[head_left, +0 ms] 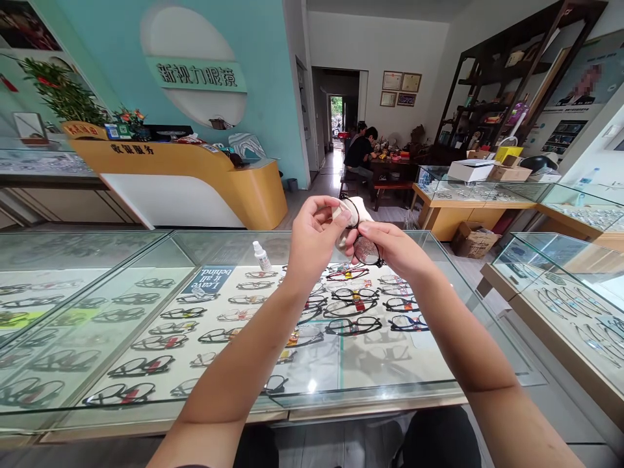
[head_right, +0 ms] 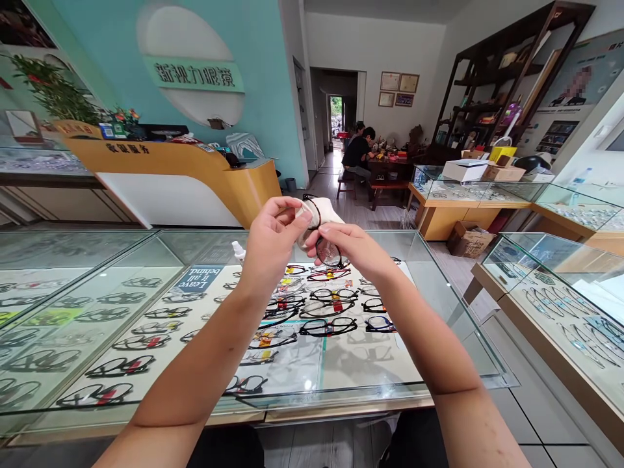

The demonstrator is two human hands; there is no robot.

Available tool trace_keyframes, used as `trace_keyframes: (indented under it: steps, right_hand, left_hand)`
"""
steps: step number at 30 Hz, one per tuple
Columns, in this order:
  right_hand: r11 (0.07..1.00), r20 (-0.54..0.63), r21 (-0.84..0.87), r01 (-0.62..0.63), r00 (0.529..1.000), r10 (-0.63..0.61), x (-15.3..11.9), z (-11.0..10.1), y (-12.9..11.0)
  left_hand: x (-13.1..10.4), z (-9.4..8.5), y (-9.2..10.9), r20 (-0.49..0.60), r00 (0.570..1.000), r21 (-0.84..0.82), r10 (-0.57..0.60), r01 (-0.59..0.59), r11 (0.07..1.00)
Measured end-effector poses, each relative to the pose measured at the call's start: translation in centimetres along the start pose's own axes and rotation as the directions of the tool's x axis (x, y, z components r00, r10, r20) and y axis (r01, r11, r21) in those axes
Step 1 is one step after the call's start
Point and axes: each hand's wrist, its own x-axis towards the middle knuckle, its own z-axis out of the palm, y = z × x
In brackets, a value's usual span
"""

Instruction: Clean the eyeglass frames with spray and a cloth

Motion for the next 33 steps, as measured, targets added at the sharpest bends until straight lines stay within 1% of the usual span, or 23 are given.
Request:
trace_keyframes:
  steps: [3, 8, 10, 11, 13, 15, 17, 20, 27, 33]
  right_hand:
    - [1.000, -0.003, 0.005, 0.005, 1.000, -0.005, 0.1, 0.2, 0.0]
    - [1.000, 0.018, 0.027, 0.012, 1.000, -0.013, 0.0, 0.3, 0.1]
    - [1.000, 0.028, 0.021, 0.020, 0.999, -0.020, 0.0, 0.2, 0.1]
    - [1.000, 0.032, 0.013, 0.021, 0.999, -0.022, 0.0, 0.1, 0.1]
    - [1.000, 0.044, -0.004, 0.024, 0.999, -0.024, -0.1, -0.1, 0.0]
    - [0.999, 0.064, -0.016, 0.037, 0.997, -0.036, -0.1, -0.2, 0.0]
    - [0.999, 0.092, -0.019, 0.051, 0.995, -0.049, -0.2, -0.3, -0.1]
    - [0.998, 0.127, -0.035, 0.057, 0.991, -0.052, -0.3, -0.3, -0.2]
    - [0.998, 0.113, -0.031, 0.048, 0.993, -0.044, -0.2, -0.6, 0.1]
    - [0.999, 0.114, -0.012, 0.042, 0.993, -0.040, -0.3, -0.8, 0.0]
  left_hand:
    - [-0.2, 0.3, 0.0, -0.023, 0.999, 0.016, 0.031, -0.031, 0.999]
    - [-0.1, 0.3, -0.3, -0.045, 0.999, -0.050, 0.020, -0.022, 0.999]
    - [-0.1, 0.3, -0.3, -0.049, 0.999, -0.079, -0.009, 0.005, 0.997]
    - [-0.1, 0.2, -0.3, -0.025, 0.999, -0.094, -0.047, 0.045, 0.995]
    - [0.0, 0.1, 0.1, 0.078, 0.986, -0.116, -0.146, 0.154, 0.981]
    - [0.0, -0.1, 0.5, 0.207, 0.954, -0.106, -0.217, 0.243, 0.964]
    - [0.0, -0.4, 1.0, 0.314, 0.919, -0.082, -0.239, 0.277, 0.957]
    - [0.1, -0.8, 1.3, 0.427, 0.872, -0.081, -0.241, 0.303, 0.950]
    - [0.6, -1.3, 1.3, 0.543, 0.797, -0.177, -0.264, 0.416, 0.892]
    - [0.8, -1.4, 0.8, 0.585, 0.776, -0.210, -0.237, 0.427, 0.880]
